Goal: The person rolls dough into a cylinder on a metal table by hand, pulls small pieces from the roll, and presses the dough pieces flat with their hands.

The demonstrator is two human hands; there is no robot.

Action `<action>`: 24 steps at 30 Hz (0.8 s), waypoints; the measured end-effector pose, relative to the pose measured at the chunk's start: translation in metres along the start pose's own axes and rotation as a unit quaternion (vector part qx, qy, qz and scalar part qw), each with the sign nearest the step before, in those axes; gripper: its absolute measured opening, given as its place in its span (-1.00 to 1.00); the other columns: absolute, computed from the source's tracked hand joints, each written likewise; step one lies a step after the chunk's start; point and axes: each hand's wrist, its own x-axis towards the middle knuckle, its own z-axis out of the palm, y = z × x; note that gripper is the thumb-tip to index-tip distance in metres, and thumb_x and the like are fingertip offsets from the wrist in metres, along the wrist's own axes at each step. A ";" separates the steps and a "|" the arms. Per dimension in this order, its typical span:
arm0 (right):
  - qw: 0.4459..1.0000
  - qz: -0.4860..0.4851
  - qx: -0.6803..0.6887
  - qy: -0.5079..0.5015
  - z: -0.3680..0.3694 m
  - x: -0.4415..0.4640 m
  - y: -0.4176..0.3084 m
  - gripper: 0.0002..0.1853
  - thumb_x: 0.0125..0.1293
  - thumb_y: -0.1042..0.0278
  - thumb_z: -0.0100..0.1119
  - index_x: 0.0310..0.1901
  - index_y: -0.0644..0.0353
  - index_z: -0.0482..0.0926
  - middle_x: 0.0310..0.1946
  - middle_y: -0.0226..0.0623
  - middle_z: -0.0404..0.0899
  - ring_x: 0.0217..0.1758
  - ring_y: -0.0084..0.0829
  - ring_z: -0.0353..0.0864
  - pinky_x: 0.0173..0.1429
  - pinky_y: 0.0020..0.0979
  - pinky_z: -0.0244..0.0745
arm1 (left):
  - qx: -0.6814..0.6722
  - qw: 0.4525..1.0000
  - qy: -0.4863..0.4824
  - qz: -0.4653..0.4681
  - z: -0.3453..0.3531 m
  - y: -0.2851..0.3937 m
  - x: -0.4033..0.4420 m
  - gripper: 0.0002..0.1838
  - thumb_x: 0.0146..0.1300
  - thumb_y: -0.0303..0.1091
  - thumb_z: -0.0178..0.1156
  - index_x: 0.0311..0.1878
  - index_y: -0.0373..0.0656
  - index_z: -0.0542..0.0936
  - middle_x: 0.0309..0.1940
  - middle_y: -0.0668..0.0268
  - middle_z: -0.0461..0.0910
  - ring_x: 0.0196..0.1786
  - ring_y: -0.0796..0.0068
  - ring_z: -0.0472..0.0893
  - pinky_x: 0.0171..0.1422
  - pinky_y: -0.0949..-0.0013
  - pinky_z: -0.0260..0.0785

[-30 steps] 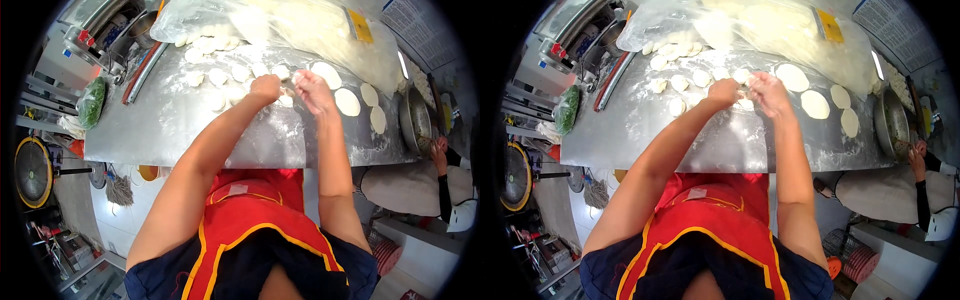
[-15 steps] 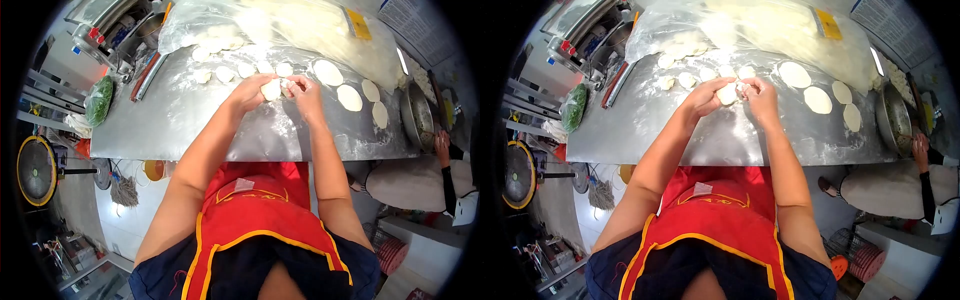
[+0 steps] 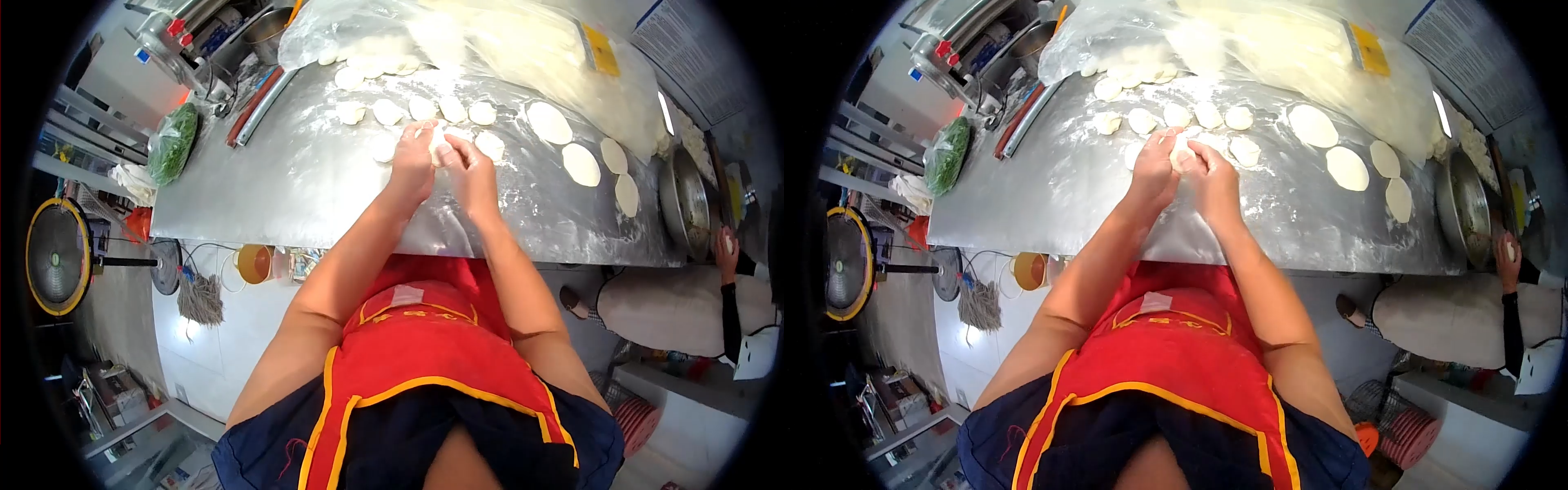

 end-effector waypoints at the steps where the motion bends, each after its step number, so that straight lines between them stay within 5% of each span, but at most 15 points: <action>1: 1.000 -0.010 -0.024 -0.003 0.004 -0.005 0.001 -0.68 0.31 0.36 0.20 0.05 0.30 0.61 -0.26 -0.13 0.70 -0.22 -0.43 0.67 -0.04 -0.40 0.51 | 0.034 0.999 0.029 0.003 -0.001 0.002 -0.004 -0.61 0.53 -0.28 -0.10 0.24 -0.38 0.34 -0.01 0.17 0.51 0.04 0.37 0.56 0.19 0.33 0.43; 6: 0.977 0.054 0.198 -0.050 0.007 -0.001 0.007 -0.69 0.27 0.51 0.20 0.05 0.34 0.54 -0.25 -0.20 0.67 -0.20 -0.46 0.66 -0.04 -0.50 0.51 | 0.083 0.996 -0.031 -0.001 -0.017 0.021 -0.024 -0.65 0.47 -0.26 0.02 0.17 -0.32 0.45 -0.03 0.20 0.54 -0.08 0.46 0.60 0.07 0.39 0.47; 10: 0.980 0.060 0.173 -0.072 0.006 -0.003 -0.001 -0.75 0.26 0.55 0.21 -0.03 0.38 0.52 -0.28 -0.24 0.67 -0.29 -0.57 0.59 -0.19 -0.56 0.44 | 0.246 0.965 -0.075 -0.039 -0.033 0.047 -0.040 -0.66 0.39 -0.24 0.14 0.05 -0.33 0.53 -0.08 0.21 0.60 -0.07 0.51 0.61 0.06 0.40 0.48; 16: 0.967 0.132 0.185 -0.113 0.015 -0.012 0.017 -0.84 0.23 0.52 0.27 -0.17 0.36 0.60 -0.43 -0.34 0.65 -0.39 -0.63 0.52 -0.30 -0.59 0.37 | 0.182 0.975 -0.054 -0.113 -0.059 0.027 -0.051 -0.70 0.32 -0.24 0.25 -0.06 -0.29 0.59 -0.18 0.27 0.64 -0.16 0.54 0.61 -0.05 0.43 0.49; 22: 0.989 0.106 0.020 -0.097 0.003 -0.018 0.052 -0.84 0.28 0.46 0.21 -0.16 0.32 0.67 -0.44 -0.32 0.69 -0.45 -0.49 0.57 -0.27 -0.44 0.49 | 0.232 0.968 0.027 -0.094 -0.047 -0.013 -0.059 -0.72 0.29 -0.22 0.27 -0.11 -0.25 0.58 -0.28 0.32 0.62 -0.23 0.48 0.59 -0.15 0.36 0.44; 24: 0.989 0.072 -0.082 -0.102 0.000 -0.020 0.055 -0.81 0.30 0.46 0.16 -0.09 0.29 0.65 -0.28 -0.21 0.70 -0.24 -0.32 0.63 -0.09 -0.33 0.50 | 0.525 0.851 0.018 -0.013 -0.043 -0.017 -0.061 -0.71 0.26 -0.23 0.28 -0.10 -0.24 0.57 -0.28 0.26 0.62 -0.20 0.32 0.58 -0.09 0.28 0.44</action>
